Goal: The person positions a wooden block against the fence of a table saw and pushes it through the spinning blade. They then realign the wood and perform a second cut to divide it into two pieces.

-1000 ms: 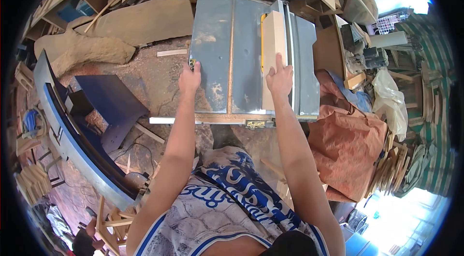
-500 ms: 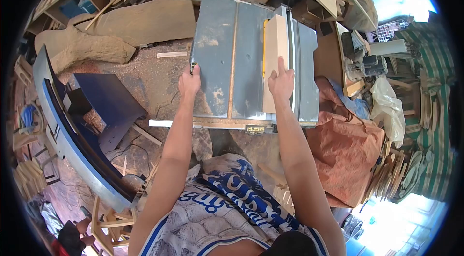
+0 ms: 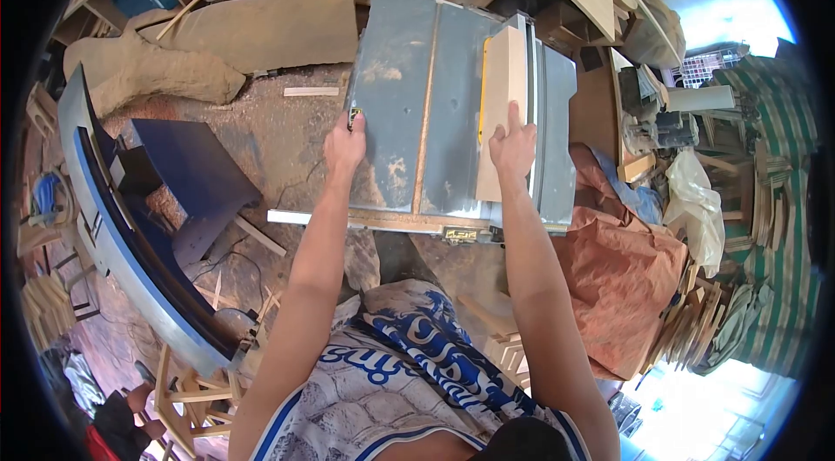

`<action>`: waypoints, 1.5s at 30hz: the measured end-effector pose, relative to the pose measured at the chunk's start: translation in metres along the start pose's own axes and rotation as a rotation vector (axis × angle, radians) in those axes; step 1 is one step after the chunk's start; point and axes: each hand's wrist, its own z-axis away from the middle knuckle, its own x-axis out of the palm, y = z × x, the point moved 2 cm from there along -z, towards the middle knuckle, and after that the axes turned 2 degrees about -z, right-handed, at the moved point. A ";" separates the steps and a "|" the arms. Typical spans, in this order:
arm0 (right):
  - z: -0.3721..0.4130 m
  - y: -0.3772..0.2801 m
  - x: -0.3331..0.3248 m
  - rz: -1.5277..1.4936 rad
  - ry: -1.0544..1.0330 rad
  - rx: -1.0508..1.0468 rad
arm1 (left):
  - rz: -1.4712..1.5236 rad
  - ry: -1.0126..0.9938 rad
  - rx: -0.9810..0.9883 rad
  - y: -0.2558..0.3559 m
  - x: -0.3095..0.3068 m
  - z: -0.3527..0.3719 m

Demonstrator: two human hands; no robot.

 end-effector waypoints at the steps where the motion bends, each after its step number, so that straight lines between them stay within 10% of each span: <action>1: 0.000 0.000 0.000 0.009 0.007 -0.002 | -0.001 0.009 0.014 -0.001 0.001 -0.001; 45: -0.043 -0.012 0.008 0.007 -0.088 0.018 | 0.006 -0.016 0.032 -0.003 0.000 -0.004</action>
